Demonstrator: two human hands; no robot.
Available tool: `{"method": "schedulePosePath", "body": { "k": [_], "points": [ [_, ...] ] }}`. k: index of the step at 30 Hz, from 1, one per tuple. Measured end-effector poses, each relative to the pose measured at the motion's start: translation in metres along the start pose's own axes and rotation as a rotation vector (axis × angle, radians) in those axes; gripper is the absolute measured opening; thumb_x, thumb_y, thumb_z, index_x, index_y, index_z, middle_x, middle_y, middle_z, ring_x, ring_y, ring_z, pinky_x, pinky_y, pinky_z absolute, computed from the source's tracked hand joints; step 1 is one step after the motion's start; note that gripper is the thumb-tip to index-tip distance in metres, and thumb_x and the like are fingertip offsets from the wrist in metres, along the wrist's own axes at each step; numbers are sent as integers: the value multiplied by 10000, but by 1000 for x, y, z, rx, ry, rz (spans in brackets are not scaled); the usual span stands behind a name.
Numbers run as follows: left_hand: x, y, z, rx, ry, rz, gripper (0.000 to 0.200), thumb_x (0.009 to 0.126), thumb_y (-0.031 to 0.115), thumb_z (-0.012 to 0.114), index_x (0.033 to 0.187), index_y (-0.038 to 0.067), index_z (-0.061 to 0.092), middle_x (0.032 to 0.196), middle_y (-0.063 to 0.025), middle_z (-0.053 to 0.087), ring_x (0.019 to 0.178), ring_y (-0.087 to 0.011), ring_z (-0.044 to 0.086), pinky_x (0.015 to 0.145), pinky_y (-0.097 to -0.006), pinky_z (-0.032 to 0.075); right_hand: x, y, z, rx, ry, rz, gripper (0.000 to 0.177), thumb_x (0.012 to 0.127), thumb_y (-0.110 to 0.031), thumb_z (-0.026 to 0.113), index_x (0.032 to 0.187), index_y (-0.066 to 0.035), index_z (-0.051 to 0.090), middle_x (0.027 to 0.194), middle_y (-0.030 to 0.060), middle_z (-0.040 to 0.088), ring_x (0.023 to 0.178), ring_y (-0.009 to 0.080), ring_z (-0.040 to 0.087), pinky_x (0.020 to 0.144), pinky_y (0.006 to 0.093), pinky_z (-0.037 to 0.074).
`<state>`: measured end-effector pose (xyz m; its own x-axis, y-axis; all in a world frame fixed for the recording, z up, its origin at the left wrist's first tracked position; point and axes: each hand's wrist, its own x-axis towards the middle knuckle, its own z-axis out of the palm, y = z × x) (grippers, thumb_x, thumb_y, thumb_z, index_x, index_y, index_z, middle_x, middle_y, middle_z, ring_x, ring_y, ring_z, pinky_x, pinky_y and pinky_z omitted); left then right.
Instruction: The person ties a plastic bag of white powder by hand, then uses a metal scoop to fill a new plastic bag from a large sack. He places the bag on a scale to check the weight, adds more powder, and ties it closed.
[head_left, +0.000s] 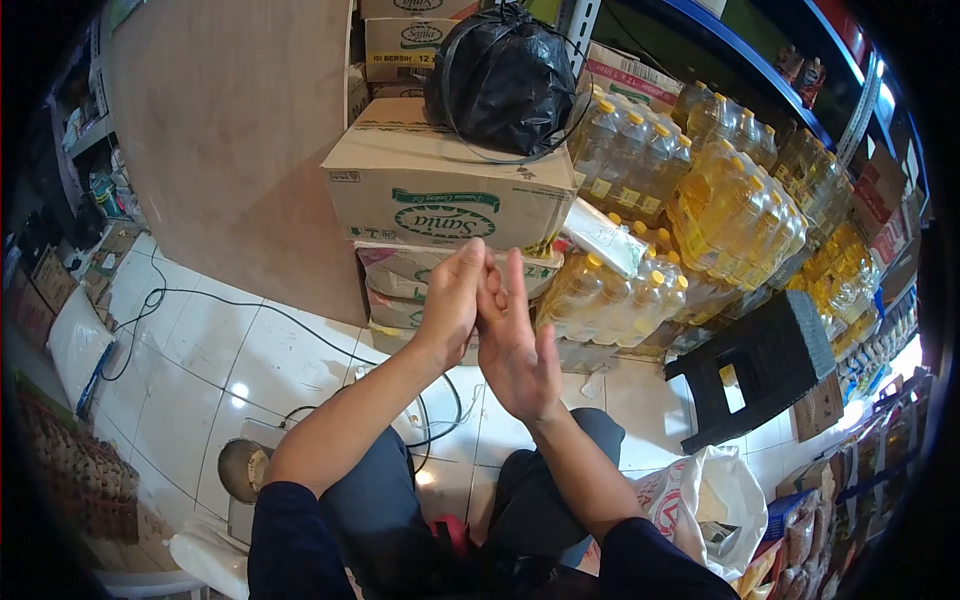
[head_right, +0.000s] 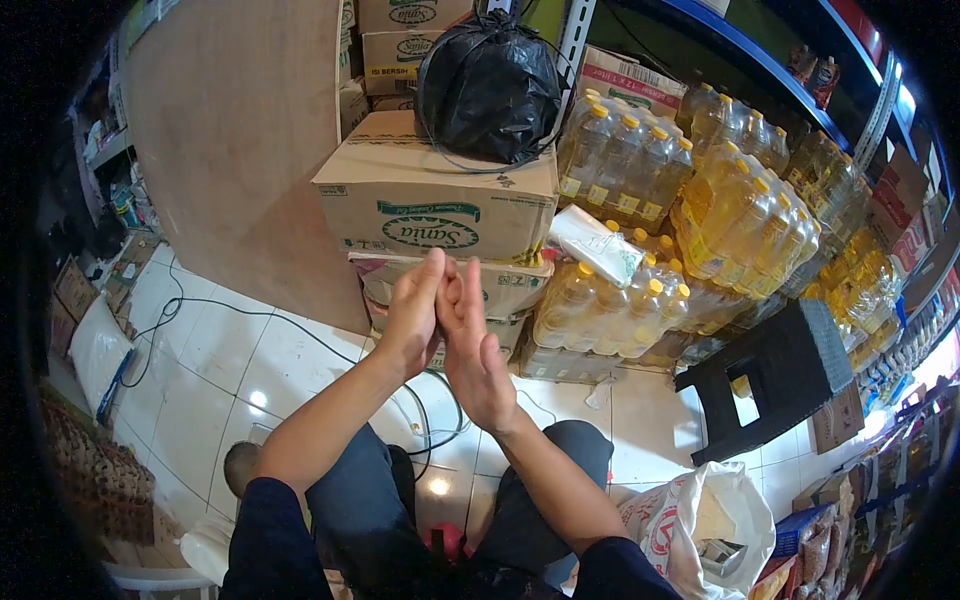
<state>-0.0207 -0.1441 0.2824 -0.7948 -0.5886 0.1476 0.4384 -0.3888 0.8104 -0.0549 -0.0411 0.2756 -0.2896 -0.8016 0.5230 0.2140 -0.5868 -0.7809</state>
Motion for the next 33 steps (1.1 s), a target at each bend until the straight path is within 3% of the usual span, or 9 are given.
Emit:
{"method": "schedulePosePath", "body": {
  "k": [5,10,14,15,18,22,23,26,33],
  "points": [
    [-4,-7,5,146,-188,263,273,978,294,459,1105,53,446,925,-23,491,758,-92,503,707,-217,431,1,-1,-10,-5,109,-60,888,867,-670,268,1465,-148,-131,1489,186,184,1374,295,200,1114,384,92],
    [-1,-3,5,242,-177,322,197,984,188,428,1022,7,495,760,-21,533,700,-81,511,675,-229,437,2,-3,-8,-55,59,-94,905,856,-695,255,1460,-153,-147,1512,198,108,1400,301,129,1117,401,58],
    [-2,6,2,240,-116,265,327,990,305,422,844,32,524,629,-12,523,631,-76,511,622,-223,430,-2,-2,3,-190,0,-79,990,820,-745,276,1443,-133,-192,1524,210,-15,1419,300,4,1120,414,-1],
    [-3,10,2,194,-111,194,357,990,333,416,814,40,521,605,-10,513,613,-78,509,611,-224,428,-2,-8,5,-278,-51,-14,1098,762,-816,286,1406,-118,-266,1510,200,-150,1409,336,-31,1117,442,14],
    [-8,18,4,143,-145,85,386,986,400,397,780,85,481,633,15,473,629,-69,450,609,-210,378,-4,-2,1,-485,-114,-64,1100,752,-828,274,1406,-129,-269,1507,215,-144,1407,342,-45,1114,458,29],
    [-3,-2,0,110,-205,171,235,982,300,445,959,70,491,832,-9,501,760,-74,472,720,-222,399,-3,4,-3,-229,43,-72,994,822,-739,284,1437,-129,-204,1520,223,-14,1416,315,32,1117,409,-7],
    [-2,-7,0,121,-220,225,213,979,274,459,1015,66,488,888,-15,502,801,-75,477,755,-225,403,-1,1,-1,-133,82,-101,940,847,-710,266,1455,-131,-157,1512,222,91,1399,321,133,1120,406,38],
    [-7,-4,3,161,-296,223,250,963,219,490,1147,59,435,994,-22,478,908,-84,470,839,-237,395,2,-7,-9,93,142,-75,914,853,-699,275,1470,-139,-102,1495,205,166,1369,310,214,1117,395,92],
    [-6,-4,3,291,-159,346,250,978,278,461,1040,37,493,824,-30,559,730,-83,533,703,-223,442,0,-17,1,252,97,5,928,840,-711,293,1475,-145,-77,1507,199,139,1382,299,189,1117,386,87]
  ]
}}
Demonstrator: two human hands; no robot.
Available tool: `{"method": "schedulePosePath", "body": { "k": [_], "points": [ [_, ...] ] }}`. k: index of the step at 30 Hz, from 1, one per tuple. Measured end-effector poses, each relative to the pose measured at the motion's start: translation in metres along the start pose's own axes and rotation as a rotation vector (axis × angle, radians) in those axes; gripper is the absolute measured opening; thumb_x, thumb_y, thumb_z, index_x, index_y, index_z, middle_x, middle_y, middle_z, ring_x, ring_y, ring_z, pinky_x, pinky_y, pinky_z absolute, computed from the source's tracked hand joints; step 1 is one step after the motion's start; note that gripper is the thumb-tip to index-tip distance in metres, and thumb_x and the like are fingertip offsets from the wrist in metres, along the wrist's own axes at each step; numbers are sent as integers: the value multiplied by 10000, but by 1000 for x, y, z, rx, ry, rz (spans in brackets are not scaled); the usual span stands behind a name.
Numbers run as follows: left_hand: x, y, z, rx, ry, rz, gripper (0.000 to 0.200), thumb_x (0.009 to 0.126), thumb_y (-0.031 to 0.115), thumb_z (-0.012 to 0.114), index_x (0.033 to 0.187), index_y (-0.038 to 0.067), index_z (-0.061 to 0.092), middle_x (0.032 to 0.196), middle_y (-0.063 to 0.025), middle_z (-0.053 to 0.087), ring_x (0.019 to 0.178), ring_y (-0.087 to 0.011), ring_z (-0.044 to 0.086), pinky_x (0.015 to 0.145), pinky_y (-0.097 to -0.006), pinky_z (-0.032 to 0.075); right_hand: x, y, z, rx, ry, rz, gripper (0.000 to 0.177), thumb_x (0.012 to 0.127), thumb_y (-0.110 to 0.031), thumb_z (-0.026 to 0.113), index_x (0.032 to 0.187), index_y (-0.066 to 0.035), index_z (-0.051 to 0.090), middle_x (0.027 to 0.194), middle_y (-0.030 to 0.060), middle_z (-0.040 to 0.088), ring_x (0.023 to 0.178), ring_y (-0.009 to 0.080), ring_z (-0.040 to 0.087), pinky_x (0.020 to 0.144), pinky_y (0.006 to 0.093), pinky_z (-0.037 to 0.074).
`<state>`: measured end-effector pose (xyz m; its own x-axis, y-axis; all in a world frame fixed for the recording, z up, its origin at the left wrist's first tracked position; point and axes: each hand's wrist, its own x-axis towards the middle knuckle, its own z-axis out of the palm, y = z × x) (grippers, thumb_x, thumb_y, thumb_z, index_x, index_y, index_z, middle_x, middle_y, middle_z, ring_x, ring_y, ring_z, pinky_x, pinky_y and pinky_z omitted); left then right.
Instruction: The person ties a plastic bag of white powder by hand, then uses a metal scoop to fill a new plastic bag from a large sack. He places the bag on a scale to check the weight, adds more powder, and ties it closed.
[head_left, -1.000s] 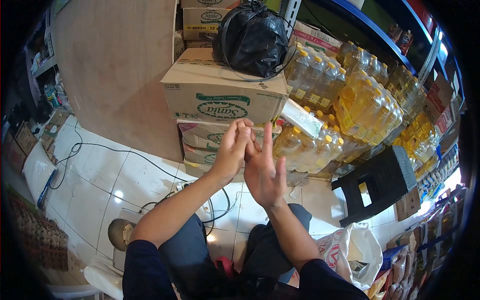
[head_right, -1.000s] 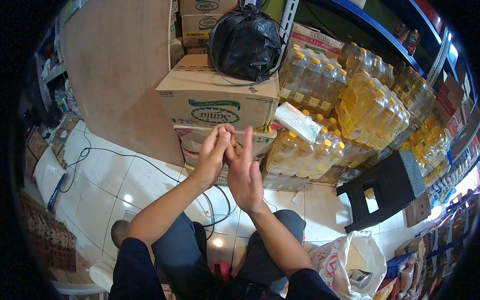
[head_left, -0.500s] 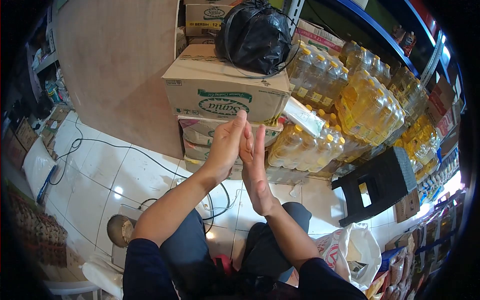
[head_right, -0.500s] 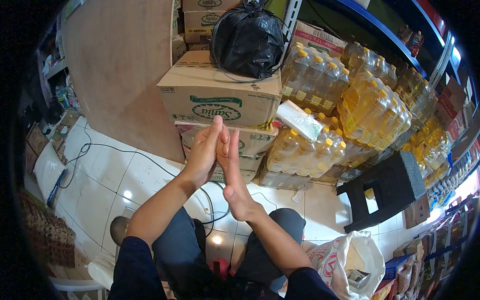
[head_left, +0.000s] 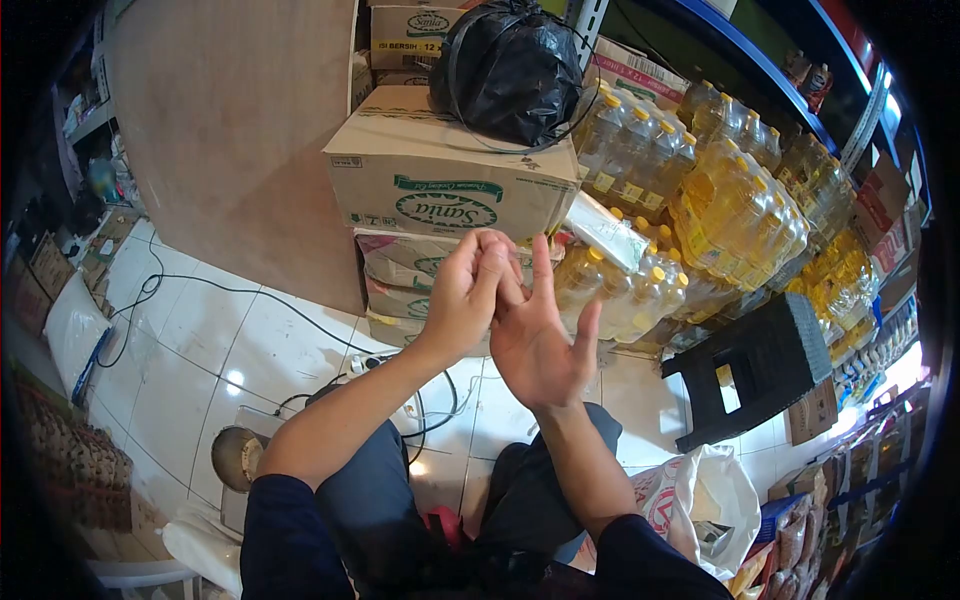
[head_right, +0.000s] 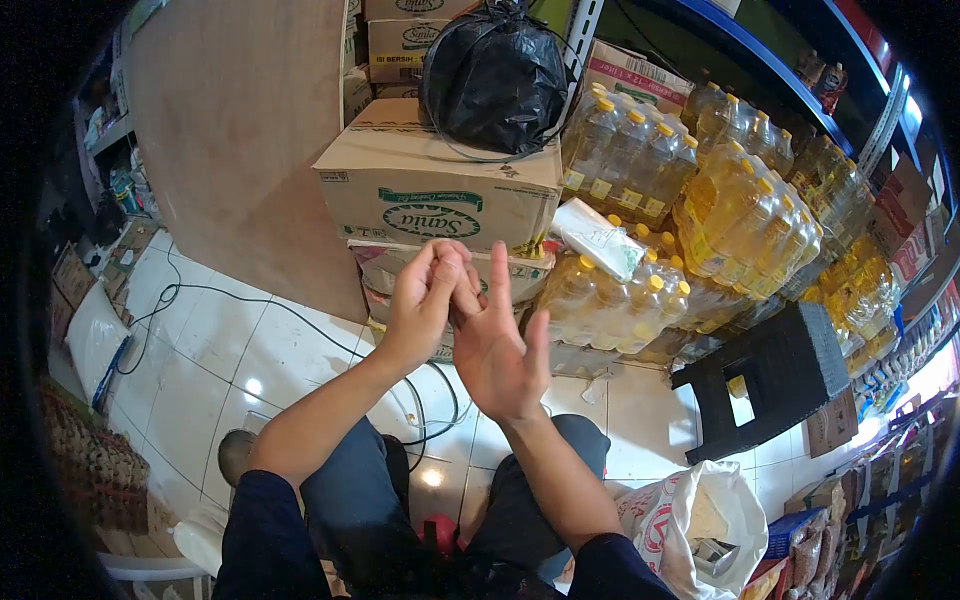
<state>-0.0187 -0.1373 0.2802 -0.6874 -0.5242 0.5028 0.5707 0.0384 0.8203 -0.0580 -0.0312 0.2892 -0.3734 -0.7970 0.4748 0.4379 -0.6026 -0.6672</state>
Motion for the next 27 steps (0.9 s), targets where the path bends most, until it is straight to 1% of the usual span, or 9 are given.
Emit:
{"method": "schedulePosePath", "body": {
  "k": [7,8,11,12,15,16,17,20,27],
  "points": [
    [4,17,1,-43,61,-65,333,985,316,440,795,57,525,651,-9,536,593,-62,496,550,-205,406,-6,7,2,-511,-193,-63,1056,796,-787,263,1419,-92,-230,1509,231,-103,1411,326,-54,1119,421,-16],
    [1,23,2,-58,110,-184,399,987,373,412,735,78,507,604,-1,515,549,-68,479,530,-210,394,-6,5,4,-622,-225,-51,1098,770,-815,270,1412,-84,-241,1503,226,-140,1408,332,-63,1120,444,-4],
    [3,24,-8,-196,79,-346,427,985,404,396,726,82,502,568,-4,493,528,-81,484,525,-221,400,-8,8,0,-705,-265,-26,1117,761,-819,288,1411,-78,-239,1502,229,-140,1408,331,-57,1118,462,-17],
    [3,23,-14,-179,-3,-353,435,995,434,334,755,101,478,653,3,477,626,-92,482,621,-218,409,-9,9,-2,-731,-266,-32,1104,764,-815,294,1422,-92,-221,1510,227,-105,1409,333,-44,1116,451,-11],
    [0,14,-4,-309,34,-305,388,987,431,363,844,90,483,717,-11,497,676,-106,495,650,-237,425,-3,10,-5,-462,-169,-54,1042,797,-779,297,1439,-120,-192,1520,217,-63,1412,330,-15,1113,417,-12],
    [0,2,-7,-196,-10,-221,304,980,385,414,982,84,461,826,-31,511,773,-123,527,717,-257,440,-2,10,-6,-364,-102,-78,969,831,-735,288,1459,-136,-143,1520,210,71,1409,314,99,1121,408,16],
    [-1,-3,-7,-210,-46,-201,277,978,358,428,1012,85,451,860,-35,508,805,-128,534,736,-262,441,-1,7,-7,-251,-75,-62,909,853,-708,263,1467,-154,-115,1511,205,132,1394,307,156,1123,407,49],
    [-4,-9,-9,-221,-132,-183,272,968,239,473,1175,79,399,995,-51,511,928,-144,555,824,-283,436,3,-3,-13,46,4,13,886,864,-687,289,1475,-157,-73,1499,208,178,1369,296,220,1118,397,93],
    [-2,8,-6,-93,-177,-160,360,957,194,476,1271,45,385,1039,-85,577,894,-114,579,771,-246,477,5,-17,-16,434,78,141,854,869,-688,283,1475,-149,14,1452,205,293,1319,283,297,1085,397,181]
  ]
}}
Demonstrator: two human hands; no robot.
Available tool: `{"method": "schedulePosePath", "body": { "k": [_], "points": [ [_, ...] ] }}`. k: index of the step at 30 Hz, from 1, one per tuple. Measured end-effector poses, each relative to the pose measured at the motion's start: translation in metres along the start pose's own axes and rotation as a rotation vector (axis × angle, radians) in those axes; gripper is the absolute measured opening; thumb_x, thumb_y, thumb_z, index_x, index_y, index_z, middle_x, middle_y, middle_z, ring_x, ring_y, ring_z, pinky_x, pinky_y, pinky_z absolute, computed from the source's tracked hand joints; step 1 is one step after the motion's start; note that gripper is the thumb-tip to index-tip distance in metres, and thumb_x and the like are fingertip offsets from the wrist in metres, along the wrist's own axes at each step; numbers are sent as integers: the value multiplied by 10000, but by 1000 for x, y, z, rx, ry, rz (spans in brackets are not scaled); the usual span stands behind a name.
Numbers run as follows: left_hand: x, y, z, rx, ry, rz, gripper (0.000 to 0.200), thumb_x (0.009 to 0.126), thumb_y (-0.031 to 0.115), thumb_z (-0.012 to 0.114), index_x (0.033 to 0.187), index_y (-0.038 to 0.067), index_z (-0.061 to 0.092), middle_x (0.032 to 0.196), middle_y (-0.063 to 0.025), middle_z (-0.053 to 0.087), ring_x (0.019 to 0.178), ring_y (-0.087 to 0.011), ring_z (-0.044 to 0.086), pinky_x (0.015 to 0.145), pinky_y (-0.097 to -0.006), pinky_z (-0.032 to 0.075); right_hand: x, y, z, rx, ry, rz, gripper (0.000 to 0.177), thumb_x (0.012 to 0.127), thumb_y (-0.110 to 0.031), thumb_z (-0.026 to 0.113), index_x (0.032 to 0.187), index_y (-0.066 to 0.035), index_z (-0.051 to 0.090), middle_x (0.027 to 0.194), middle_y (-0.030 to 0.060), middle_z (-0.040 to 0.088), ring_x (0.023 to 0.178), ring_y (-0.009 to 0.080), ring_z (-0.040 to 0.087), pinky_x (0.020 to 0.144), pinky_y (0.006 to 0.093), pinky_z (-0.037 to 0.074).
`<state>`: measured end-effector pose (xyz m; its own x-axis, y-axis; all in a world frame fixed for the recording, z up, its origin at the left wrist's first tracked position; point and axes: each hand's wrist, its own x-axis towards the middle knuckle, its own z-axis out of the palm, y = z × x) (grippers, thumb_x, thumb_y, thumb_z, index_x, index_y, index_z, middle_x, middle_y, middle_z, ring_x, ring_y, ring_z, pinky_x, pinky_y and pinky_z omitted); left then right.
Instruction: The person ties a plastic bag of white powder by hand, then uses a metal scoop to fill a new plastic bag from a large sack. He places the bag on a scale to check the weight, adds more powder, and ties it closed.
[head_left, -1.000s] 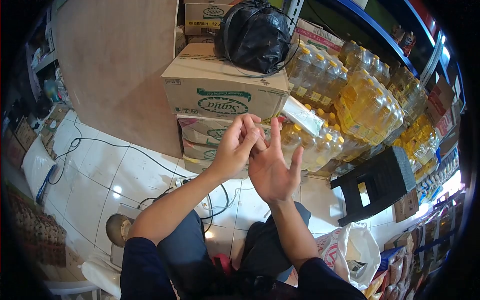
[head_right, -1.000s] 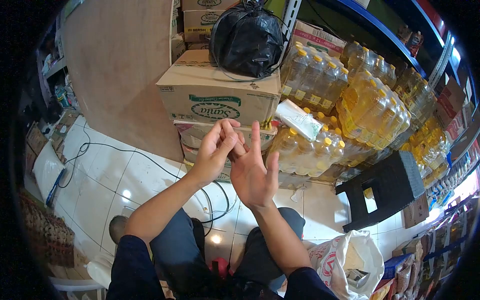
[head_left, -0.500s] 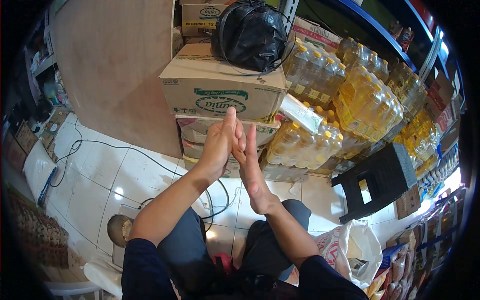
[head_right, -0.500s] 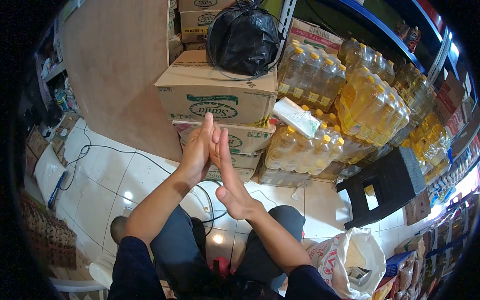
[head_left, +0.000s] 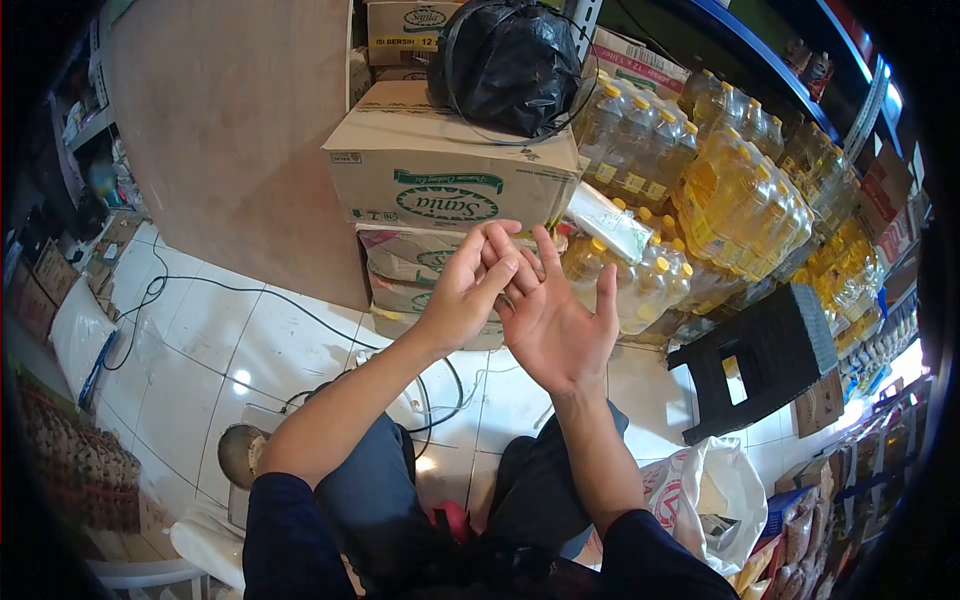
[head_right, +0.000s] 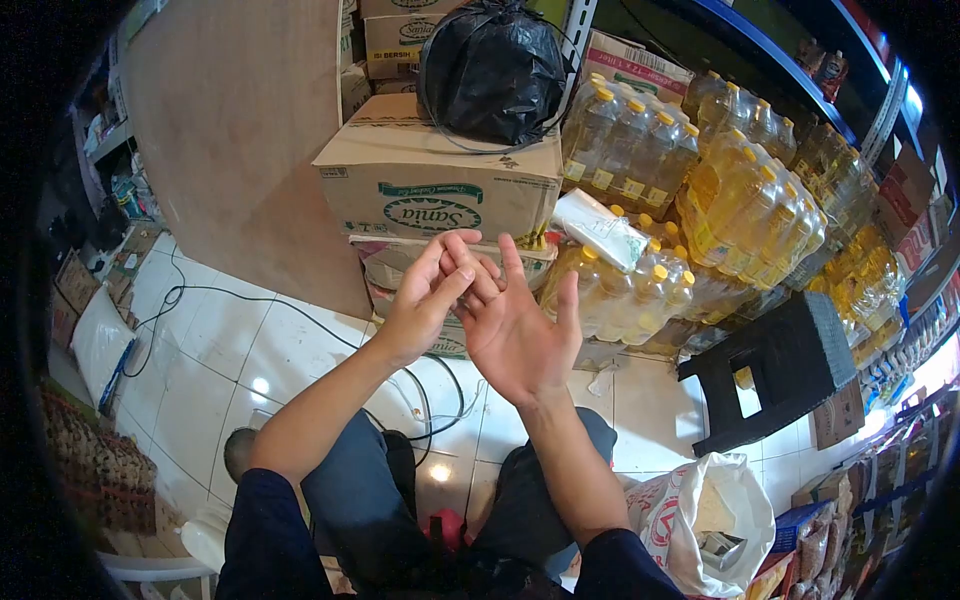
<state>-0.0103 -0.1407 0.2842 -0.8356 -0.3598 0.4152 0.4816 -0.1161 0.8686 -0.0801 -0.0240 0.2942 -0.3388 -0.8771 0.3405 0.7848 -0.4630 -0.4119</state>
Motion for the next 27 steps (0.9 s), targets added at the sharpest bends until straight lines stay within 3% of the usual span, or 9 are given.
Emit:
{"method": "schedulePosePath", "body": {
  "k": [2,7,10,15,17,20,23,25,27],
  "points": [
    [-2,6,1,17,-3,-47,340,961,203,480,1243,22,423,1024,-98,601,889,-116,593,767,-243,488,-2,-5,-2,-28,-9,36,844,871,-687,273,1474,-146,38,1442,204,311,1253,284,366,1037,403,258],
    [0,4,0,101,-35,146,351,963,246,495,1192,-19,490,1029,-142,621,926,-157,607,853,-281,475,0,-30,-19,-216,-246,146,813,876,-686,250,1471,-149,110,1430,217,322,914,286,571,785,407,462],
    [-1,1,1,68,-17,145,369,967,263,484,1211,-13,479,1055,-144,607,945,-165,602,874,-288,467,-4,-26,-12,-40,-376,155,798,872,-688,268,1462,-161,165,1453,217,279,753,268,573,684,406,482],
    [-8,-5,20,-382,25,-57,388,979,272,445,1282,32,416,1085,-87,540,974,-140,563,822,-266,477,-4,-11,1,305,-226,106,785,864,-663,360,1444,-155,214,1520,170,117,698,226,493,675,401,483],
    [-9,-7,24,-359,40,-40,372,984,294,431,1243,28,442,1029,-73,540,938,-127,555,801,-251,471,-5,-10,3,428,-182,111,789,862,-646,397,1443,-146,208,1542,116,63,675,206,437,665,391,478],
    [-10,-10,28,-246,108,9,339,989,326,412,1128,27,490,934,-50,527,872,-111,532,771,-231,451,-7,-4,7,384,-206,103,799,911,-539,406,1474,-106,40,1551,52,33,657,165,447,593,331,437],
    [-11,-7,26,-157,124,61,331,991,351,402,989,38,508,850,-31,505,811,-104,501,750,-221,425,-10,6,14,321,-198,113,788,914,-558,375,1480,-142,19,1553,26,39,646,163,441,600,336,443],
    [-7,1,29,-131,93,102,367,988,392,389,885,57,496,764,-21,468,753,-108,465,732,-230,405,-11,4,17,355,-219,114,766,913,-577,351,1482,-181,25,1536,28,114,636,170,436,602,349,448],
    [-7,5,26,-211,59,21,408,983,435,368,848,66,479,738,-19,453,732,-109,452,718,-235,402,-12,5,19,352,-221,110,751,910,-593,336,1483,-215,30,1504,28,192,627,180,431,603,362,451]
  ]
}}
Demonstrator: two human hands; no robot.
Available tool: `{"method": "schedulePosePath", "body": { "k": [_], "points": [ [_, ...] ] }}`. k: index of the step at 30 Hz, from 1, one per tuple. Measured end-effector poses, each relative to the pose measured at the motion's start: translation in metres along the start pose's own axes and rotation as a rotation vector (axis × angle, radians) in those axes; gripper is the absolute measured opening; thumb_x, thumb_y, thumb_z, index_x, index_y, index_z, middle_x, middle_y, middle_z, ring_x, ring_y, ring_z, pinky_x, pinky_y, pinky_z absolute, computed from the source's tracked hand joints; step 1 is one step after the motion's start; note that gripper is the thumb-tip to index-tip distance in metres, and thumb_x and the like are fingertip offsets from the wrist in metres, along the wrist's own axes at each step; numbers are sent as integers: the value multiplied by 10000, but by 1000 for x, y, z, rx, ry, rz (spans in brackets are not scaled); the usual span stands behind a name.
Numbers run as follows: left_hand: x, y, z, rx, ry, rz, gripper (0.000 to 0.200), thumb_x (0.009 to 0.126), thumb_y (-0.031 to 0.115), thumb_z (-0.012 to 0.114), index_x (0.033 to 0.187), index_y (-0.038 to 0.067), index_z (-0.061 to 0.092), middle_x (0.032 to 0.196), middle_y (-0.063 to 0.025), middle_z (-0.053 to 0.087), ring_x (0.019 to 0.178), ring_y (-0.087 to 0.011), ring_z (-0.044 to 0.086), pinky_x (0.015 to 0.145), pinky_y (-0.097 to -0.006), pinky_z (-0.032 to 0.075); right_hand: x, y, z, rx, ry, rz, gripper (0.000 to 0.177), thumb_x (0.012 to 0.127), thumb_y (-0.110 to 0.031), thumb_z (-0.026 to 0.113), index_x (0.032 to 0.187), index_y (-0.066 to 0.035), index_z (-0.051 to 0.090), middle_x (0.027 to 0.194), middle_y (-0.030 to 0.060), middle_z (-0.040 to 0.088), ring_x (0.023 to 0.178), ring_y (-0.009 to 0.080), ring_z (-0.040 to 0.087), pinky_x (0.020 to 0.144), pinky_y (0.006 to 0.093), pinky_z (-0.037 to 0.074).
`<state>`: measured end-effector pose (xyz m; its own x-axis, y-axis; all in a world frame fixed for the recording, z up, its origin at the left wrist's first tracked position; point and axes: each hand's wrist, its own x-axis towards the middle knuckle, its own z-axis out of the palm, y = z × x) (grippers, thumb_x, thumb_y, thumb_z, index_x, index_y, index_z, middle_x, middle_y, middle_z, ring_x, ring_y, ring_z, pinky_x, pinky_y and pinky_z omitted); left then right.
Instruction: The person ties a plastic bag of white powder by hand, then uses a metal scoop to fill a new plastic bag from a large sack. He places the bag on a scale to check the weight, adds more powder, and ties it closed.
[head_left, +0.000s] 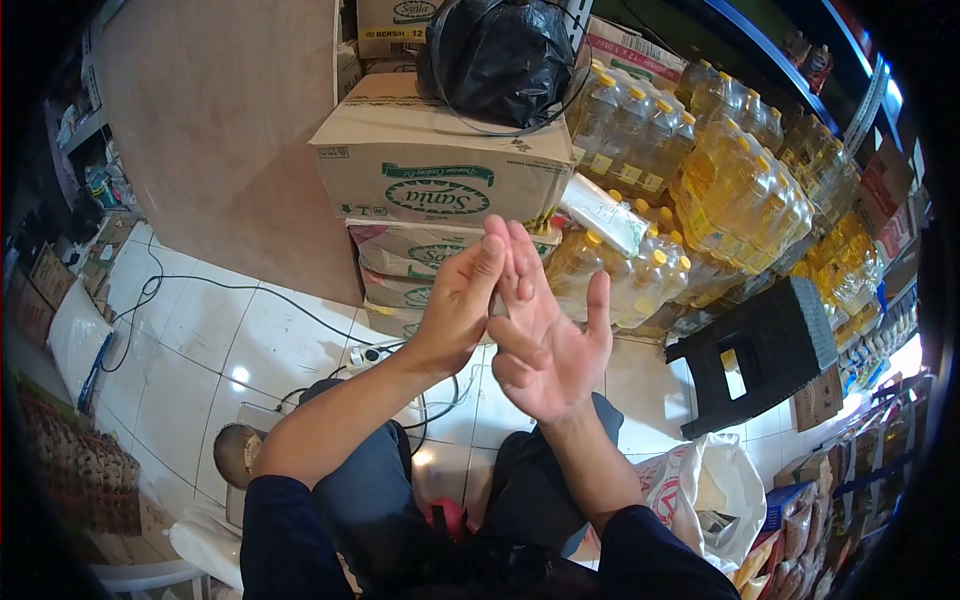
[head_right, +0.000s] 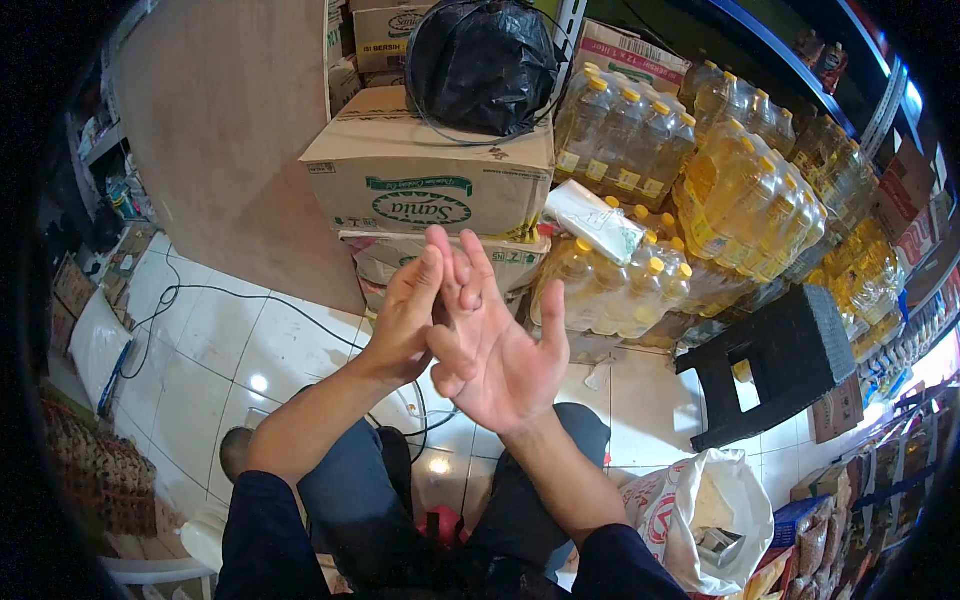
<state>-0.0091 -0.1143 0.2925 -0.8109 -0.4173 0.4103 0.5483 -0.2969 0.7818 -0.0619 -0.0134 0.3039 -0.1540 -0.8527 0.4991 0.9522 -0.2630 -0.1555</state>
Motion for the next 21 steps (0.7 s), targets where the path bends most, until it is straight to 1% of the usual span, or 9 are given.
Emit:
{"method": "schedulePosePath", "body": {
  "k": [5,7,13,14,15,16,17,18,21],
  "points": [
    [2,6,-13,-168,-48,-117,481,967,521,311,765,98,418,695,-9,421,692,-117,421,689,-243,391,-6,14,-3,-185,74,15,748,895,-621,342,1481,-262,48,1382,40,342,614,214,428,628,409,473],
    [2,7,-14,-184,-64,-116,497,963,543,279,757,106,398,696,-7,417,686,-117,415,682,-247,388,-6,12,-5,-133,73,7,758,887,-623,361,1479,-241,81,1416,56,299,632,220,435,695,447,494],
    [-9,7,8,-131,-65,-202,174,914,194,572,967,71,461,891,-12,469,836,-101,467,801,-244,408,-6,-3,6,40,89,-77,774,897,-528,445,1474,-137,107,1531,133,24,739,190,501,736,376,500],
    [-7,-9,0,-101,-128,-118,370,794,15,653,1107,52,460,989,-22,483,932,-100,481,860,-249,401,-6,-7,7,71,81,-79,777,898,-506,461,1473,-125,104,1532,143,-25,760,184,511,735,361,501],
    [-8,-8,4,-83,-91,-91,394,787,12,658,1125,47,459,1001,-28,488,945,-102,483,864,-252,400,-7,-11,7,102,75,-82,780,899,-484,478,1472,-112,101,1533,154,-75,780,178,522,734,346,501],
    [-8,-6,9,-65,-52,-64,418,781,9,663,1144,41,457,1014,-34,493,957,-105,484,868,-255,399,-8,-13,3,188,68,-77,820,847,-590,501,1451,-132,187,1519,210,12,790,197,489,739,381,493],
    [-8,-5,14,-46,-14,-37,443,774,7,668,1162,36,456,1026,-40,499,970,-107,486,871,-259,399,-8,-14,5,197,72,-78,821,848,-593,498,1452,-135,182,1518,211,11,800,203,496,738,386,495],
    [-8,-11,14,31,17,68,421,825,38,632,1205,19,451,1028,-45,520,961,-112,510,850,-264,417,-7,-13,7,206,74,-79,823,848,-596,496,1453,-138,178,1518,211,9,811,209,503,736,392,497],
    [-11,-13,17,257,127,99,227,925,151,551,1099,14,502,921,-44,576,846,-92,553,750,-250,454,-8,-12,10,191,54,-45,840,846,-619,477,1462,-154,146,1524,188,3,840,249,525,738,420,507]
  ]
}}
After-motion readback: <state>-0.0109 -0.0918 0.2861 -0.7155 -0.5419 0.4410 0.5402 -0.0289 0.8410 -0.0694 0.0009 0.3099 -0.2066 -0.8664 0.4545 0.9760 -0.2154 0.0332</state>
